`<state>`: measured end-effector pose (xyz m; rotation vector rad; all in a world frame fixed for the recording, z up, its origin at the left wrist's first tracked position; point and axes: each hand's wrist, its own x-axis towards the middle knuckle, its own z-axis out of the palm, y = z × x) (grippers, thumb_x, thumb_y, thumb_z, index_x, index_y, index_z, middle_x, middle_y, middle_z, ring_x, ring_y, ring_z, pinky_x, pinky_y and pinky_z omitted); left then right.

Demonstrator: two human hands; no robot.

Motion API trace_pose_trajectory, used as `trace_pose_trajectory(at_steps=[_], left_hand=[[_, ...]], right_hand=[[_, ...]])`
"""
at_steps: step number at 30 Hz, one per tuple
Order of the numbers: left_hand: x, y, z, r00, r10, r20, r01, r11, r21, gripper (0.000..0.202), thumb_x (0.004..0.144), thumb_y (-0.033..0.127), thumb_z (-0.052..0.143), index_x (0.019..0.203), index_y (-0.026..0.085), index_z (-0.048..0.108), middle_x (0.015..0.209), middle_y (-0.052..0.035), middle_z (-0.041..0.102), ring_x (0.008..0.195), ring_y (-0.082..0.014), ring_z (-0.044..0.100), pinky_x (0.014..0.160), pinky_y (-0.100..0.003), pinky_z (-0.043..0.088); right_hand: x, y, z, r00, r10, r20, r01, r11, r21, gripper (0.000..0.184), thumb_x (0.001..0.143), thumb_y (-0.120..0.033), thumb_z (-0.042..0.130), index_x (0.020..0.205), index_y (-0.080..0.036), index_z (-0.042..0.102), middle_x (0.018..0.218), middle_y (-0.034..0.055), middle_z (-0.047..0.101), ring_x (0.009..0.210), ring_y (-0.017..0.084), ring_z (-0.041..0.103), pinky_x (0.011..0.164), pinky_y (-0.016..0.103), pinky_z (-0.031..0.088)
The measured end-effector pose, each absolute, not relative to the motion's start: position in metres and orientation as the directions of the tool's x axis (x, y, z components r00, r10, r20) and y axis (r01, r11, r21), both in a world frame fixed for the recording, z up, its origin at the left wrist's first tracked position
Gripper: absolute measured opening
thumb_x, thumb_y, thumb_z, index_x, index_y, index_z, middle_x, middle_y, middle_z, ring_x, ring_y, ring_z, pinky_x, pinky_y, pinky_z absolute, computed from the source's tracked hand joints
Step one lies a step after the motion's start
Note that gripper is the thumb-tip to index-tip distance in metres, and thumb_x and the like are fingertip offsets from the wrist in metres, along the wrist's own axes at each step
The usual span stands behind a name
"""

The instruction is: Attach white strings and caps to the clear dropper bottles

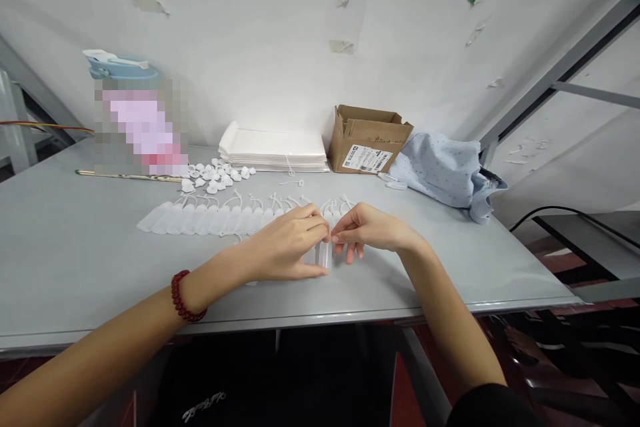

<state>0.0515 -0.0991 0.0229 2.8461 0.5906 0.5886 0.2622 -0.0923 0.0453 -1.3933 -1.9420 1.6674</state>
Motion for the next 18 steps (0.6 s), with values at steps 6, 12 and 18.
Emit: trace_pose_trajectory(at_steps=[6,12,18], left_hand=[[0.052,-0.099,0.020,0.865,0.398,0.306,0.362,-0.917,0.169,0.029,0.076,0.039,0.068,0.088,0.014,0.060,0.086,-0.0086,0.064,0.086,-0.0236,0.049,0.074,-0.035,0.044],[0.054,-0.101,0.021,0.865,0.414,0.286,0.396,-0.910,0.121,0.032,0.075,0.041,0.069,0.088,0.014,0.059,0.082,-0.0080,0.061,0.085,-0.0242,0.049,0.072,-0.034,0.042],[0.055,-0.104,0.024,0.860,0.426,0.282,0.413,-0.905,0.107,0.032,0.076,0.041,0.066,0.090,0.014,0.056,0.079,-0.0071,0.058,0.083,-0.0233,0.048,0.069,-0.033,0.040]], right_hand=[[0.256,-0.093,0.043,-0.524,0.735,-0.430,0.563,-0.080,-0.823,0.015,0.079,-0.022,0.058,0.073,-0.011,0.067,0.066,0.0054,0.071,0.044,0.010,0.062,0.040,0.019,0.043],[0.252,-0.095,0.044,-0.504,0.734,-0.456,0.600,-0.083,-0.796,0.013,0.076,-0.017,0.057,0.066,-0.011,0.063,0.063,0.0042,0.069,0.044,0.010,0.062,0.039,0.019,0.041],[0.249,-0.095,0.042,-0.518,0.750,-0.412,0.593,-0.032,-0.804,0.014,0.074,-0.013,0.055,0.062,-0.012,0.060,0.065,0.0048,0.069,0.047,0.012,0.063,0.041,0.019,0.043]])
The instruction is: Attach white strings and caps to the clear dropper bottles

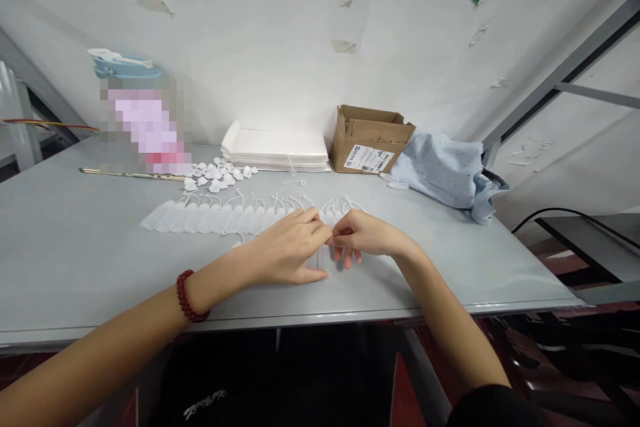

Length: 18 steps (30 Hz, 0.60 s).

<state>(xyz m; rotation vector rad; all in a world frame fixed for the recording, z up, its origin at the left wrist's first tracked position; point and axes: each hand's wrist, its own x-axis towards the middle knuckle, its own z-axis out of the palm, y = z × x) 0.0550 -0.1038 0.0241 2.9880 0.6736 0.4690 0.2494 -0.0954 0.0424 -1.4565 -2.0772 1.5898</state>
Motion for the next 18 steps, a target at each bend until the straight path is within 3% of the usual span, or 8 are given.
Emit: trace_pose_trajectory(at_steps=[18], left_hand=[[0.0552,-0.1052,0.0247,0.861,0.445,0.246,0.450,-0.892,0.039,0.030,0.076,0.042,0.064,0.084,0.015,0.054,0.080,-0.0082,0.058,0.083,-0.0248,0.049,0.070,-0.035,0.040]], right_hand=[[0.2484,-0.0949,0.0401,-0.520,0.747,-0.414,0.614,-0.010,-0.789,0.016,0.077,-0.015,0.053,0.062,-0.012,0.059,0.065,0.0052,0.068,0.046,0.011,0.063,0.041,0.020,0.044]])
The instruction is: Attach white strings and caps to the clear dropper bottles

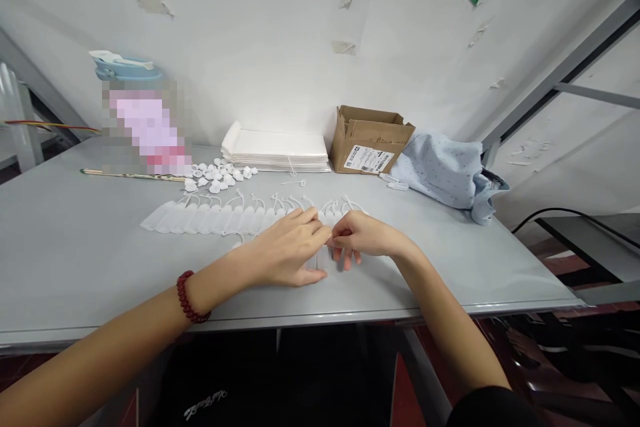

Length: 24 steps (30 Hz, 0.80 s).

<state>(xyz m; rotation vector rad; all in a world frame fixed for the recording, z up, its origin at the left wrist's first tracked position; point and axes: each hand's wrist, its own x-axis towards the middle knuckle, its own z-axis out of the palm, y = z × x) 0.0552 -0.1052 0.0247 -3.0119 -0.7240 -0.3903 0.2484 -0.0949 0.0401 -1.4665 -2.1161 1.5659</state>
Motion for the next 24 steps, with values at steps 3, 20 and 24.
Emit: trace_pose_trajectory(at_steps=[3,20,24], left_hand=[[0.055,-0.105,0.025,0.861,0.443,0.251,0.450,-0.892,0.030,0.031,0.075,0.043,0.065,0.084,0.015,0.054,0.079,-0.0082,0.058,0.083,-0.0247,0.049,0.070,-0.034,0.039],[0.037,-0.082,0.037,0.485,0.693,0.533,0.603,-0.706,0.370,0.014,0.083,0.022,0.047,0.072,0.016,0.054,0.076,-0.0049,0.054,0.076,-0.0176,0.050,0.061,-0.027,0.041],[0.026,-0.059,0.046,0.369,0.815,0.446,0.724,-0.553,0.412,0.015,0.080,0.026,0.048,0.074,0.017,0.058,0.078,-0.0055,0.058,0.080,-0.0203,0.052,0.062,-0.028,0.042]], right_hand=[[0.248,-0.095,0.040,-0.522,0.744,-0.418,0.616,-0.011,-0.788,0.017,0.077,-0.016,0.053,0.062,-0.012,0.059,0.065,0.0053,0.068,0.046,0.011,0.063,0.040,0.020,0.044],[0.262,-0.088,0.047,-0.546,0.678,-0.492,0.624,-0.063,-0.779,0.016,0.079,-0.020,0.056,0.068,-0.011,0.062,0.065,0.0046,0.069,0.047,0.011,0.063,0.042,0.019,0.044],[0.289,-0.074,0.052,-0.579,0.674,-0.459,0.552,-0.091,-0.829,0.019,0.075,-0.030,0.065,0.072,-0.011,0.065,0.063,0.0041,0.069,0.044,0.011,0.061,0.041,0.021,0.043]])
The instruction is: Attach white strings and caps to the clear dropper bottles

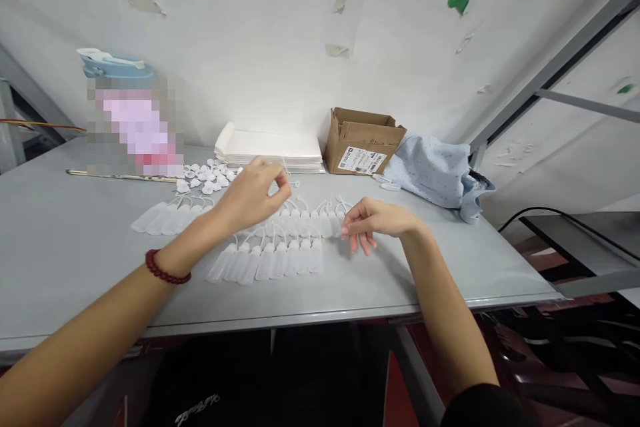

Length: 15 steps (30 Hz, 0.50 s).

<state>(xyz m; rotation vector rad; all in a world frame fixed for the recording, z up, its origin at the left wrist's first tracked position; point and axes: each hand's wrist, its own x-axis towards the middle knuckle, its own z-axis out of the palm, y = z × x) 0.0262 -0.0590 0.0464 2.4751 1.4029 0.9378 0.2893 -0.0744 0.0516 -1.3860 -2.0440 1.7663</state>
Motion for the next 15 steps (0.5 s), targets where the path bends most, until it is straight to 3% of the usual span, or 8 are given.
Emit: trace_pose_trajectory(at_steps=[2,5,6,8,11,15], left_hand=[[0.021,-0.045,0.051,0.380,0.837,0.394,0.753,-0.527,0.394,0.016,0.078,0.026,0.048,0.070,0.018,0.059,0.078,-0.0045,0.063,0.085,-0.0220,0.054,0.067,-0.030,0.043],[0.013,-0.024,0.054,0.390,0.871,0.299,0.792,-0.483,0.373,0.019,0.075,0.024,0.046,0.072,0.017,0.064,0.080,-0.0043,0.068,0.085,-0.0223,0.059,0.072,-0.030,0.044],[0.011,-0.017,0.054,0.397,0.879,0.266,0.803,-0.473,0.363,0.021,0.074,0.023,0.046,0.073,0.017,0.066,0.082,-0.0046,0.069,0.085,-0.0224,0.061,0.073,-0.030,0.045],[0.007,-0.004,0.052,0.415,0.888,0.201,0.819,-0.460,0.344,0.025,0.073,0.022,0.045,0.079,0.016,0.069,0.088,-0.0056,0.071,0.087,-0.0223,0.063,0.076,-0.030,0.045],[0.007,0.012,0.047,0.430,0.893,0.134,0.840,-0.450,0.302,0.030,0.072,0.018,0.046,0.086,0.014,0.072,0.091,-0.0077,0.072,0.085,-0.0214,0.064,0.074,-0.028,0.046],[0.017,0.025,0.039,0.461,0.883,0.087,0.846,-0.467,0.259,0.033,0.073,0.016,0.047,0.095,0.012,0.072,0.092,-0.0091,0.073,0.085,-0.0205,0.065,0.074,-0.026,0.045]], right_hand=[[0.304,-0.065,0.049,-0.495,0.792,-0.358,0.505,-0.072,-0.860,0.024,0.076,-0.035,0.064,0.071,-0.011,0.064,0.064,0.0053,0.069,0.042,0.010,0.058,0.041,0.022,0.042],[0.322,-0.047,0.038,-0.192,0.975,-0.109,0.528,0.009,-0.849,0.023,0.081,-0.034,0.058,0.076,-0.012,0.063,0.072,0.0089,0.070,0.046,0.011,0.058,0.044,0.023,0.044],[0.327,-0.040,0.032,-0.050,0.999,-0.005,0.598,0.026,-0.801,0.021,0.083,-0.030,0.054,0.081,-0.011,0.063,0.078,0.0111,0.071,0.052,0.013,0.061,0.049,0.025,0.047],[0.335,-0.026,0.021,0.180,0.958,0.225,0.819,-0.019,-0.573,0.021,0.083,-0.019,0.047,0.090,-0.010,0.065,0.087,0.0130,0.072,0.070,0.018,0.067,0.063,0.031,0.052],[0.349,-0.010,0.007,0.230,0.916,0.328,0.888,-0.060,-0.456,0.032,0.076,-0.009,0.047,0.103,-0.005,0.065,0.111,0.0206,0.066,0.103,0.029,0.062,0.091,0.042,0.045],[0.365,-0.003,-0.008,0.194,0.922,0.335,0.927,-0.060,-0.371,0.050,0.069,-0.002,0.045,0.116,-0.008,0.063,0.127,0.0172,0.059,0.118,0.030,0.054,0.098,0.039,0.040]])
